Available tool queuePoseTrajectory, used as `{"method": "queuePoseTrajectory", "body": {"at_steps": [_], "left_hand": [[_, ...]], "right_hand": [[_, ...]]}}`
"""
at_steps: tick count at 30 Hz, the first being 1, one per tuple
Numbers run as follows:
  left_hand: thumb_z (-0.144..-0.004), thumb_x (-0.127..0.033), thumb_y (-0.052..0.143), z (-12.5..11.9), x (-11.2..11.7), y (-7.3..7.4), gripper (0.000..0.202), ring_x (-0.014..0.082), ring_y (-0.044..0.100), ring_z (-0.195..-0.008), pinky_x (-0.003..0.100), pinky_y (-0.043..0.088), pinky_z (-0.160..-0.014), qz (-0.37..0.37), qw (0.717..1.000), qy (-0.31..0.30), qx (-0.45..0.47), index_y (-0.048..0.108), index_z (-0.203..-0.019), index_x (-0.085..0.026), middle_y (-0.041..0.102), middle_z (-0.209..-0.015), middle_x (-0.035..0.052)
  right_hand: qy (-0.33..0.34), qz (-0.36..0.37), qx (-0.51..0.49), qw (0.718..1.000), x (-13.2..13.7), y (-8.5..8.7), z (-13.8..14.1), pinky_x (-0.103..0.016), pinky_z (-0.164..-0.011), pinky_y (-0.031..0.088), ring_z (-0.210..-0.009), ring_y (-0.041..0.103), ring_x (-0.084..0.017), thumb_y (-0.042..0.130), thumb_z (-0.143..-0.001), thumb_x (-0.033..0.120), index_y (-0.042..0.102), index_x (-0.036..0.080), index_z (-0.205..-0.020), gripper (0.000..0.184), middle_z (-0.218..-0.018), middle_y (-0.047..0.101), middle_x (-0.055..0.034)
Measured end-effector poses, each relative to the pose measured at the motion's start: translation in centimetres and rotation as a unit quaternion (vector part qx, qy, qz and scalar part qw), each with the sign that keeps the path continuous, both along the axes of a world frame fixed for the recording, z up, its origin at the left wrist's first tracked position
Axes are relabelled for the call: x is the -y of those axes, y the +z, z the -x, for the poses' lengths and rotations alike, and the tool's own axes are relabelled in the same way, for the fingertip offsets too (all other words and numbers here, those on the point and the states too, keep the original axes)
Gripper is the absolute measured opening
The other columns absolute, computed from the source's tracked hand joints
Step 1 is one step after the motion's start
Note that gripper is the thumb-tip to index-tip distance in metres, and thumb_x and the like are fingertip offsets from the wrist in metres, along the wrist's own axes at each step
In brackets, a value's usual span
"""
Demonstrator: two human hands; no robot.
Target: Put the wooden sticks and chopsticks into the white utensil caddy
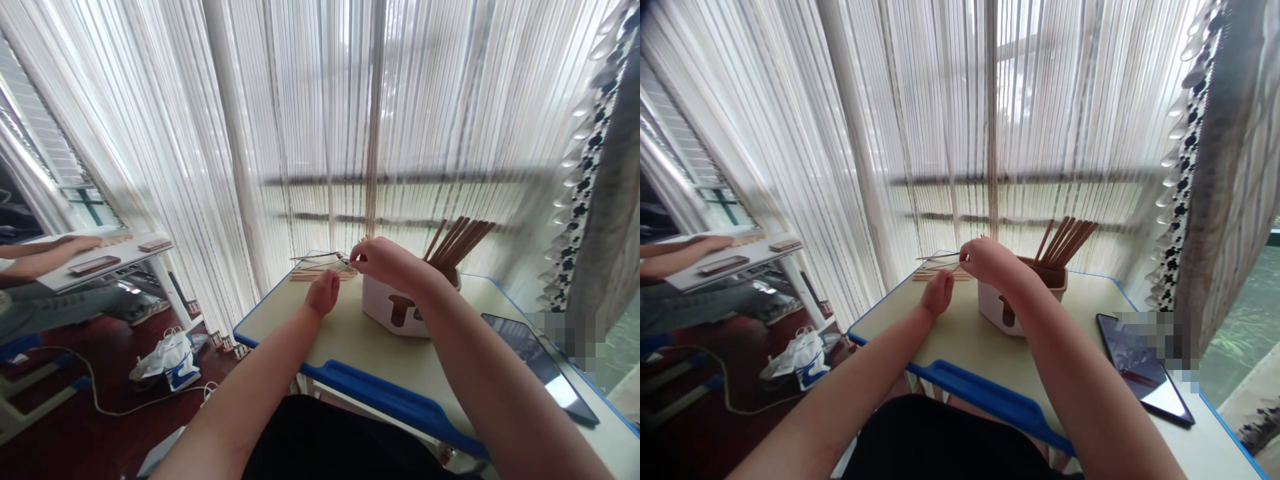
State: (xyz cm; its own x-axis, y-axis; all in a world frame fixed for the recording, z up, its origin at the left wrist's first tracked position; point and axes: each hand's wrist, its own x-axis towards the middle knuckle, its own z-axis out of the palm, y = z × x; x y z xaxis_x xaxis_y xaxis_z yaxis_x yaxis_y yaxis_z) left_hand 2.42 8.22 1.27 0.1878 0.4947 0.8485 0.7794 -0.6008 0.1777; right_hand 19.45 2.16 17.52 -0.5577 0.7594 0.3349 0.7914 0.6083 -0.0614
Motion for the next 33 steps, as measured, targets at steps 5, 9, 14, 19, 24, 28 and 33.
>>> {"method": "queuePoseTrajectory", "body": {"at_steps": [5,9,14,19,24,28,33], "left_hand": [[-0.093,-0.028,0.030,0.1,-0.2,-0.1,0.022,0.0172,0.056,-0.076,0.029,0.043,-0.070,0.053,0.997,0.044,-0.024,0.048,-0.083,-0.018,0.059,-0.079,0.0069],[-0.094,-0.029,0.029,0.0,-0.4,-0.3,0.026,0.0164,0.058,-0.076,0.028,0.043,-0.069,0.090,0.993,0.055,-0.049,0.050,-0.084,-0.018,0.061,-0.079,0.0061],[-0.094,-0.030,0.027,-0.1,-0.3,-0.2,0.029,0.0159,0.058,-0.073,0.027,0.043,-0.068,0.092,0.993,0.049,-0.059,0.052,-0.085,-0.018,0.061,-0.078,0.0060],[-0.092,-0.033,0.033,-0.3,-0.3,-0.1,0.025,0.0161,0.058,-0.073,0.028,0.041,-0.066,0.135,0.985,0.075,-0.072,0.052,-0.082,-0.019,0.061,-0.078,0.0054],[-0.092,-0.034,0.033,-0.5,-0.5,0.1,0.026,0.0159,0.059,-0.072,0.027,0.041,-0.065,0.175,0.979,0.080,-0.067,0.051,-0.082,-0.019,0.061,-0.075,0.0048],[-0.092,-0.035,0.035,-0.5,-0.5,0.1,0.021,0.0160,0.059,-0.067,0.027,0.040,-0.062,0.192,0.978,0.075,-0.042,0.049,-0.087,-0.019,0.060,-0.070,0.0028],[-0.092,-0.034,0.034,-0.6,-0.5,0.1,0.021,0.0159,0.059,-0.067,0.027,0.040,-0.062,0.193,0.977,0.075,-0.048,0.048,-0.086,-0.019,0.059,-0.068,0.0026]], "right_hand": [[-0.027,-0.052,-0.052,0.997,0.3,0.7,-0.8,-0.025,-0.056,0.036,-0.063,0.054,-0.014,0.048,-0.079,0.026,0.069,0.018,-0.080,0.022,-0.073,0.066,-0.0042],[-0.033,-0.103,-0.099,0.989,0.2,1.1,-1.7,-0.025,-0.061,0.038,-0.067,0.055,-0.014,0.049,-0.079,0.028,0.068,0.017,-0.081,0.022,-0.075,0.066,-0.0046],[0.010,-0.041,-0.117,0.992,0.0,1.2,-1.6,-0.023,-0.059,0.038,-0.064,0.057,-0.013,0.051,-0.079,0.031,0.067,0.016,-0.083,0.022,-0.070,0.066,-0.0032],[-0.031,-0.073,-0.218,0.973,0.6,2.5,-3.4,-0.025,-0.060,0.041,-0.061,0.058,-0.013,0.049,-0.080,0.034,0.066,0.015,-0.085,0.025,-0.070,0.066,-0.0042],[-0.111,-0.140,-0.317,0.931,2.4,4.6,-8.2,-0.027,-0.055,0.043,-0.058,0.059,-0.015,0.049,-0.079,0.030,0.065,0.016,-0.087,0.022,-0.070,0.065,-0.0073],[-0.141,-0.172,-0.370,0.902,3.8,5.2,-11.3,-0.026,-0.047,0.040,-0.057,0.057,-0.016,0.050,-0.080,0.032,0.064,0.018,-0.084,0.020,-0.071,0.064,-0.0096],[-0.188,-0.181,-0.325,0.909,3.3,5.1,-12.2,-0.028,-0.052,0.042,-0.058,0.058,-0.018,0.051,-0.079,0.033,0.066,0.016,-0.082,0.022,-0.064,0.063,-0.0091]]}}
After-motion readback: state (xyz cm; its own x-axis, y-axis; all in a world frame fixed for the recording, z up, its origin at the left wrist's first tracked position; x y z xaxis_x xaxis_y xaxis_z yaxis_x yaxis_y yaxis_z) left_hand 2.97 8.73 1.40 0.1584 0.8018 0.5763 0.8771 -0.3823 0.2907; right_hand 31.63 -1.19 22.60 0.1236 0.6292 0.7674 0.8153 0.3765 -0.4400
